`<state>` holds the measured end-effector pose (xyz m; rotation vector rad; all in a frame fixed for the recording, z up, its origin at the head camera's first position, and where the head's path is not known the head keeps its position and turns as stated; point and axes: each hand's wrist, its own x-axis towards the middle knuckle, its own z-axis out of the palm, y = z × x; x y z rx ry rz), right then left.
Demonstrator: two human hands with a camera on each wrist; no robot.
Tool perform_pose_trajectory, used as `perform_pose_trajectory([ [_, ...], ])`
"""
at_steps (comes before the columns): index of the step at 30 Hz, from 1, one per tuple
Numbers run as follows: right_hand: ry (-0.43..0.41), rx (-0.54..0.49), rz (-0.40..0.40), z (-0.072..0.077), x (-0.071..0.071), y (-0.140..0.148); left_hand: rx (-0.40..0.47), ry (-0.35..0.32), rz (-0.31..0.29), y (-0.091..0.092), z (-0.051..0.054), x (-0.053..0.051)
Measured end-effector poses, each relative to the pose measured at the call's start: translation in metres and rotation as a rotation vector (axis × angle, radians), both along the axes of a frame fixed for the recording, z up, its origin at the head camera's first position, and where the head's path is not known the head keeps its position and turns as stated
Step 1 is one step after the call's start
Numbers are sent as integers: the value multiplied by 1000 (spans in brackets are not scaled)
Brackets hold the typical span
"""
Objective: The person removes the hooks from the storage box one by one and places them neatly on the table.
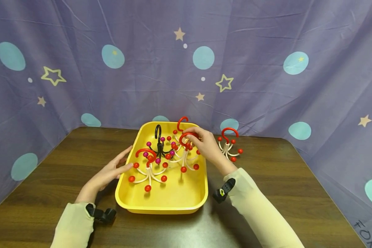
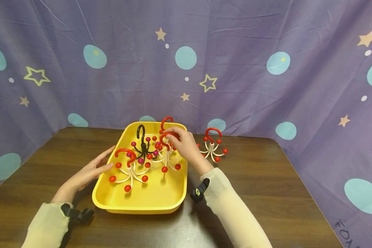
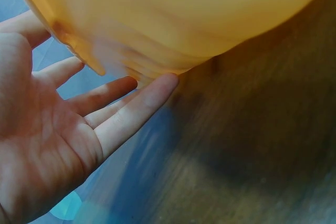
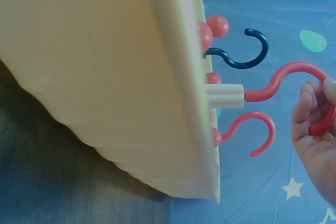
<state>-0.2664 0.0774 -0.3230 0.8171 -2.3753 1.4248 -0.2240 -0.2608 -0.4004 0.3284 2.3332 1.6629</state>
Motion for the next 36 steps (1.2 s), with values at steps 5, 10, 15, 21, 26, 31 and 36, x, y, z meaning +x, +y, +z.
perform_pose_trajectory([
  [5, -7, -36, -1, 8, 4, 3, 0, -1, 0, 0, 0, 0],
  [10, 10, -34, -17, 17, 8, 9, 8, 5, -1, 0, 0, 0],
  [15, -2, -64, -41, 32, 21, 15, 4, 9, 4, 1, 2, 1],
  [21, 11, -108, -38, 33, 22, 25, 2, 8, 10, 1, 1, 1],
  [26, 41, -81, -52, 35, 23, 35, 7, 9, 7, 1, 1, 0],
  [31, 73, -63, -84, 35, 26, 45, 10, 7, -2, 1, 0, 0],
  [36, 81, -51, -111, 32, 28, 57, 2, 5, 2, 0, 0, 1],
])
